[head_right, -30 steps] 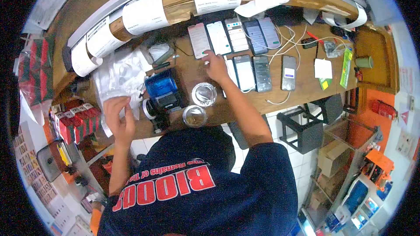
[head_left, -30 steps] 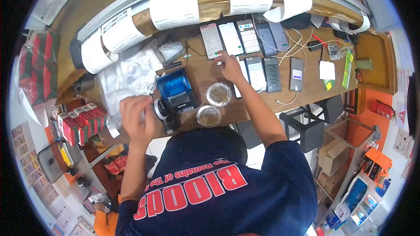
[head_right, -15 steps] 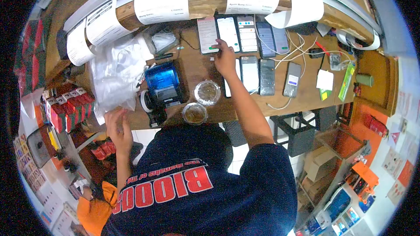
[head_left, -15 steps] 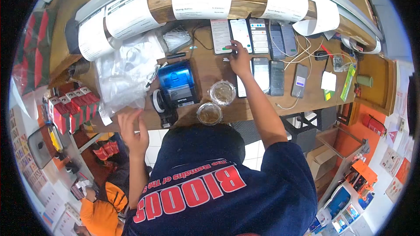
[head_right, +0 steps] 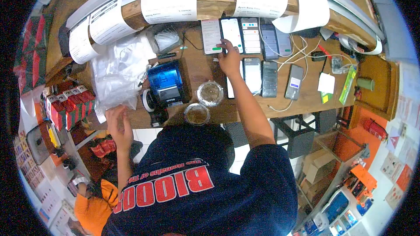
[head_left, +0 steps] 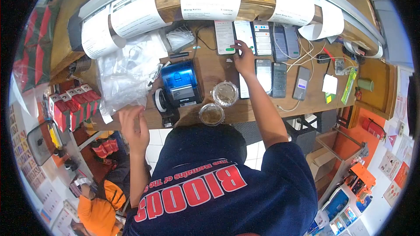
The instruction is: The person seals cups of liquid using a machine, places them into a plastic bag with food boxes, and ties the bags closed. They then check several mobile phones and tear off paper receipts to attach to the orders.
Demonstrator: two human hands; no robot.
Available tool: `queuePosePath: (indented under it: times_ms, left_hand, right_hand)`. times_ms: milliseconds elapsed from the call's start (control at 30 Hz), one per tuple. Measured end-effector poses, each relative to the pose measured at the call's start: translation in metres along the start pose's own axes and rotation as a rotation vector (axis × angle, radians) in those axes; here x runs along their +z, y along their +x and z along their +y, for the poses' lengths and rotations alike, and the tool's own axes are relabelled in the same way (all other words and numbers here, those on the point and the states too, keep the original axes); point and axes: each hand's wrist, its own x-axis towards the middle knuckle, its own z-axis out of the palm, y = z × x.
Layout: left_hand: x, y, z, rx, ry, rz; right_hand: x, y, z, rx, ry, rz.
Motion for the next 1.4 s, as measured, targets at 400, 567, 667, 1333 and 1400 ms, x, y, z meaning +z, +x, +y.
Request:
queuePosePath:
  times_ms: [400,567,667,1333,1400]
  left_hand:
    - [0.0,-0.006,-0.006,0.01,-0.013,-0.002]
    - [0.0,-0.008,-0.006,-0.006,-0.024,-0.008]
    - [0.0,-0.007,-0.006,-0.035,-0.018,-0.032]
    - [0.005,-0.01,-0.009,-0.003,-0.016,-0.026]
    - [0.005,-0.009,-0.007,-0.003,-0.022,-0.035]
  right_hand:
    - [-0.001,-0.002,-0.01,-0.076,-0.073,-0.007]
    - [0.008,0.006,-0.011,-0.047,-0.05,-0.058]
    - [0.008,0.011,-0.026,-0.058,-0.07,-0.069]
    - [0.013,0.025,-0.012,-0.088,-0.07,-0.014]
    - [0.011,0.022,-0.011,-0.056,-0.019,-0.095]
